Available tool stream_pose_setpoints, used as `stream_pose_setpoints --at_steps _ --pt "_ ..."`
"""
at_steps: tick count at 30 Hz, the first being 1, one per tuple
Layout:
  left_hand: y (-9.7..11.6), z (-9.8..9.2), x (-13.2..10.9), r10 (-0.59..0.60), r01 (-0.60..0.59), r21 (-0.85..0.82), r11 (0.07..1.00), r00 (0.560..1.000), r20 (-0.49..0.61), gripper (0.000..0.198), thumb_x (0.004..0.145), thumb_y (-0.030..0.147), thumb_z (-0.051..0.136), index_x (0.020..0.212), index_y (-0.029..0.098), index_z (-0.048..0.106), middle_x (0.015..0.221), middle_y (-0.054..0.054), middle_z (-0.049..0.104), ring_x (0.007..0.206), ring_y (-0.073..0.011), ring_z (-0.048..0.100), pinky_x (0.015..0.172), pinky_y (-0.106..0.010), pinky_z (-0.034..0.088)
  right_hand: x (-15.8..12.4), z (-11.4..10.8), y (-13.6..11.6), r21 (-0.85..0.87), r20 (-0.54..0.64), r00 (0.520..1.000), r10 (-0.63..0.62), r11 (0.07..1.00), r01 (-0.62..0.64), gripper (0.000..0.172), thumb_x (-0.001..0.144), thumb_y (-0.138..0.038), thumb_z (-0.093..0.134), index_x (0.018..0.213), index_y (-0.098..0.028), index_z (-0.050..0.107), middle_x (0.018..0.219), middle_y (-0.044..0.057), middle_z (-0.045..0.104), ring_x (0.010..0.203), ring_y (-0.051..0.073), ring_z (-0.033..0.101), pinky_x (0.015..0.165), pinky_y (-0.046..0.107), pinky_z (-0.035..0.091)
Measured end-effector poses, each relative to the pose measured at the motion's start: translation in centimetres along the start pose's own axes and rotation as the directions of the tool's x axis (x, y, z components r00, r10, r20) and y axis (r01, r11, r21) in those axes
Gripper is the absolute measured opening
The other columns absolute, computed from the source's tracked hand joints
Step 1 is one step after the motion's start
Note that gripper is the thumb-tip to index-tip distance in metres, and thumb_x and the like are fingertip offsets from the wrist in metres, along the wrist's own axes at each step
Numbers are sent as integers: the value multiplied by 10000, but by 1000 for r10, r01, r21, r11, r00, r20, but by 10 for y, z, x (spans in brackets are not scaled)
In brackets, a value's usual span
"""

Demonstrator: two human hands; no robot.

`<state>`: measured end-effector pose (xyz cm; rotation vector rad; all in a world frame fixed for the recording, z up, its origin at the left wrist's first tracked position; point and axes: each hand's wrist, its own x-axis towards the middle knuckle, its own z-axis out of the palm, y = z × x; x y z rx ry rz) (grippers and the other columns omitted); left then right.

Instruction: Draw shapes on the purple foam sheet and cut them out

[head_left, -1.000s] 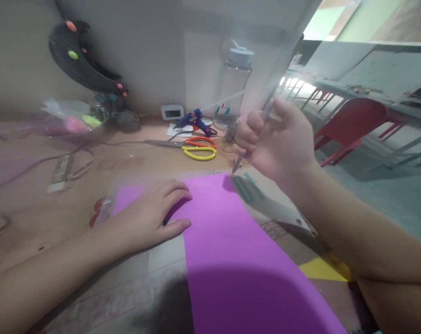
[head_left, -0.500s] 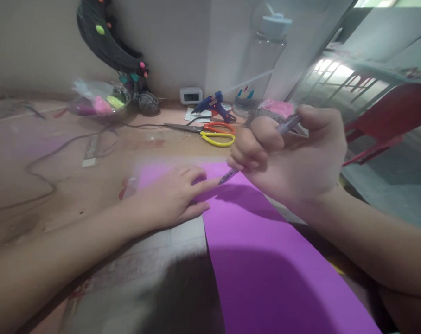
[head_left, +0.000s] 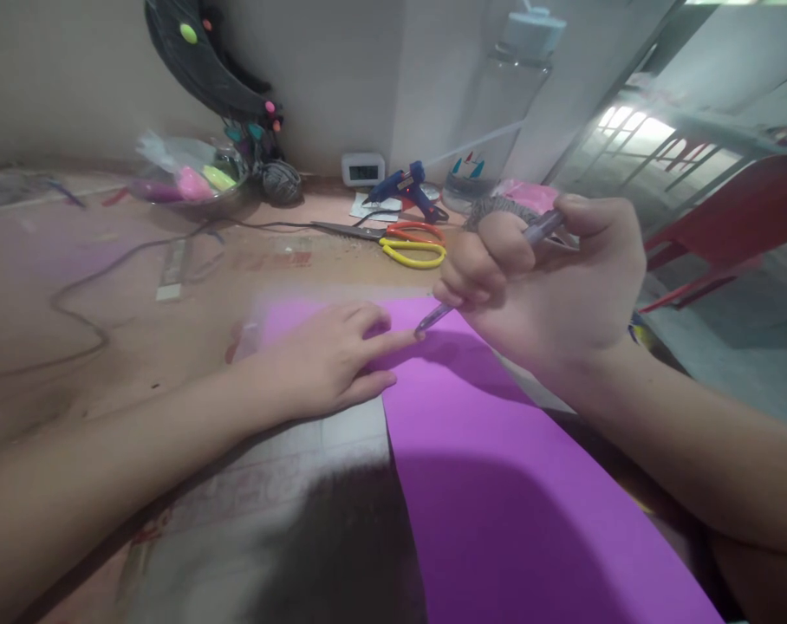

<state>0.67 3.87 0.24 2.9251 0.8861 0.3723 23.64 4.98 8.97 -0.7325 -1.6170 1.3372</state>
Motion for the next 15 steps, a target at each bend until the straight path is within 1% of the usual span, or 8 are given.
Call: stream_pose_setpoints --at_steps 5,11,15 --pt "0 0 0 4 -5 17 1000 1000 6 519 1078 459 410 1571 298 419 1276 -136 576 1101 -297 590 933 -455 482 0 1 1 40 15 1000 0 999 -1 619 952 -721 375 591 -233 257 603 -9 261 572 166 322 602 360 440" --pt "1 -1 1 0 0 6 1000 1000 7 509 1073 471 419 1539 270 464 1271 -139 586 1091 -298 593 924 -453 486 0 1 2 84 8 1000 28 996 -29 605 949 -714 366 591 -237 268 615 1 271 586 178 322 612 367 444" --pt "0 -1 1 0 0 14 1000 1000 7 510 1076 474 412 1542 271 453 1270 -135 583 1102 -292 593 938 -448 484 0 0 1 100 -5 1000 19 995 -19 612 958 -707 386 593 -233 262 614 -5 273 574 166 323 606 354 445"
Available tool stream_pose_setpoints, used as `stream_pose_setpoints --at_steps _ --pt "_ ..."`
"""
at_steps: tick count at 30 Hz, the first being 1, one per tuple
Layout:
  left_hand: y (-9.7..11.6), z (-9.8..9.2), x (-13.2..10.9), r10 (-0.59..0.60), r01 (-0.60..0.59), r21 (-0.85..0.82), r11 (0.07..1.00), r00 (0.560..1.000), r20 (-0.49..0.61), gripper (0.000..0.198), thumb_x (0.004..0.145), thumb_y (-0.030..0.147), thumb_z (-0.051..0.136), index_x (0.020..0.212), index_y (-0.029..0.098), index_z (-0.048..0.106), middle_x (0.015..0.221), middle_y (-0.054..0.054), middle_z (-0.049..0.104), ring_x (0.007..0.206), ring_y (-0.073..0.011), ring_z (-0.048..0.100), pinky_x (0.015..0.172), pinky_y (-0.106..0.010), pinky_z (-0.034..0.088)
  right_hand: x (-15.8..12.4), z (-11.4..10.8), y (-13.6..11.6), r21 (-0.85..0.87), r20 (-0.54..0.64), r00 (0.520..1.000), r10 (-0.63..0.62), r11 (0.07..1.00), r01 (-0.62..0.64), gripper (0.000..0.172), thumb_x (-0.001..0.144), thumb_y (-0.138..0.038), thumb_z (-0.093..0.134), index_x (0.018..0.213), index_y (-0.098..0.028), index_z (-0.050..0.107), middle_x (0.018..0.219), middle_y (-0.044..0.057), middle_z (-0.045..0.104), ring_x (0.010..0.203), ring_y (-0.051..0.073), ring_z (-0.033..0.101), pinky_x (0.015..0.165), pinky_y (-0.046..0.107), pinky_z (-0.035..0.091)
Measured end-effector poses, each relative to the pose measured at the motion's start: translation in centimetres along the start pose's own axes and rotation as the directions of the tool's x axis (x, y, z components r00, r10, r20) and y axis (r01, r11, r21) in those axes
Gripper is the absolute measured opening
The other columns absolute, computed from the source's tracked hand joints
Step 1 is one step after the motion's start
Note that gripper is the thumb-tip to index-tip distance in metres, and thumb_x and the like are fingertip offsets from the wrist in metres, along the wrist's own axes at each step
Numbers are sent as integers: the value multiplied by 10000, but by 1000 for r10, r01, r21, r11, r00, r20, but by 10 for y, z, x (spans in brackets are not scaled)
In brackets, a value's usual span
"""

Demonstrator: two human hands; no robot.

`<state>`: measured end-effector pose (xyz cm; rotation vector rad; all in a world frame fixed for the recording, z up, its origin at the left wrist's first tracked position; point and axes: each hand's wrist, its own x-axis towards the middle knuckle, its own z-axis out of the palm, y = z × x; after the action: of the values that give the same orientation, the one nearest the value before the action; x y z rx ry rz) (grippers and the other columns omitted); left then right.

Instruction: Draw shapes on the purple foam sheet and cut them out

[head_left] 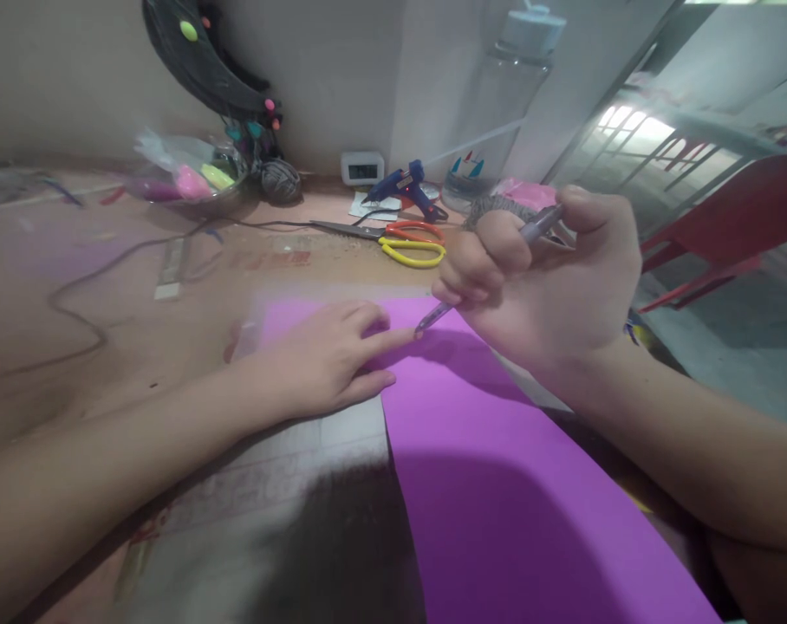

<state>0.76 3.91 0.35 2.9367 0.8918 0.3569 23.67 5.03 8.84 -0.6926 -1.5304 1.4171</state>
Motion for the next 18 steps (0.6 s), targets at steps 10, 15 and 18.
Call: stream_pose_setpoints --at_steps 10,15,18 --pt "-1 3 -1 -7 8 8 1000 1000 -16 479 1070 488 423 1462 230 519 1280 -144 593 1124 -305 599 936 -458 496 3 -7 -3 20 46 996 -71 997 70 540 921 -626 528 590 -237 351 593 -27 319 566 150 342 608 322 409" --pt "1 0 0 -29 29 -8 1000 1000 7 436 1054 487 463 1329 190 624 1250 -146 616 1148 -315 600 971 -482 497 10 -41 -14 -689 61 941 -332 668 280 281 894 -347 680 679 -220 550 612 -31 462 572 133 402 579 293 297" --pt "0 1 0 -39 39 -13 999 999 1 414 1045 466 490 1303 187 654 1252 -145 625 1161 -317 603 985 -489 499 19 -73 -3 -990 70 990 -122 117 85 77 871 -238 620 835 -210 682 731 25 636 657 170 506 596 298 290"
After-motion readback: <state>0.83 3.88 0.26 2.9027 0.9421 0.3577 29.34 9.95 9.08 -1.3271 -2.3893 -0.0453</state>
